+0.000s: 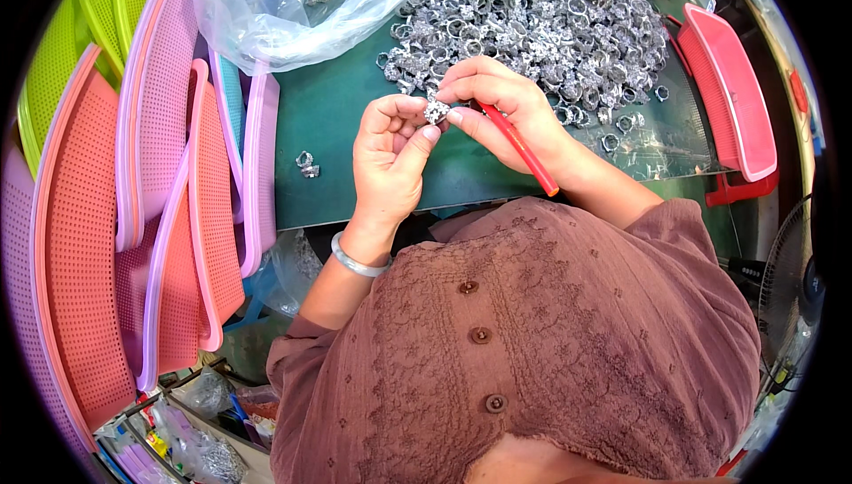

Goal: The person picks up small circular metal components from a pile on a workbench, uses a red tool to scrape each part individually, and places them into a plastic bag.

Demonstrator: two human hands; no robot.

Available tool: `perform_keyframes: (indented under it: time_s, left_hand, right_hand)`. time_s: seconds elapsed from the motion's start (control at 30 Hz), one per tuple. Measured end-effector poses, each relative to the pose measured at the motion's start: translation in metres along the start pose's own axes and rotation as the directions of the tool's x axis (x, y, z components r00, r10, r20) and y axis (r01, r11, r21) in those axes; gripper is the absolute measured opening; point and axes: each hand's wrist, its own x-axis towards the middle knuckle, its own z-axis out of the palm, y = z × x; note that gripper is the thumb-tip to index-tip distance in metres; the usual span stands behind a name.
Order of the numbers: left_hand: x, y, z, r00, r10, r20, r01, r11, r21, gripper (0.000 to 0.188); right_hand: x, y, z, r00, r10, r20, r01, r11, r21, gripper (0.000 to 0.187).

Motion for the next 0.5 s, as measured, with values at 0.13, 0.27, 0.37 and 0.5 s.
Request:
perform_keyframes:
  time_s: [0.13, 0.27, 0.37, 0.5]
  left_hand:
    - [0.0, -0.0006, -0.0001, 1.0, 0.0, -0.006, 0.001, 1.0, 0.026, 0.026]
    - [-0.0001, -0.001, -0.0001, 1.0, -0.004, -0.022, 0.005, 0.998, 0.055, 0.025]
    - [0.0003, -0.0014, 0.0002, 0.999, -0.01, -0.034, 0.012, 0.998, 0.069, 0.025]
    - [0.0007, -0.002, -0.0002, 0.999, -0.01, -0.045, 0.013, 0.997, 0.073, 0.025]
  right_hand:
    - [0.0001, -0.0021, -0.0019, 1.0, -0.011, 0.025, 0.011, 1.0, -0.008, 0.02]
    - [-0.0008, -0.002, -0.0021, 1.0, -0.017, 0.018, 0.017, 1.0, -0.011, 0.021]
    - [-0.0004, -0.0015, -0.0024, 0.999, -0.033, 0.019, 0.033, 0.999, -0.03, 0.021]
    - [-0.0005, -0.0015, -0.0015, 0.999, -0.034, 0.012, 0.035, 0.999, -0.038, 0.02]
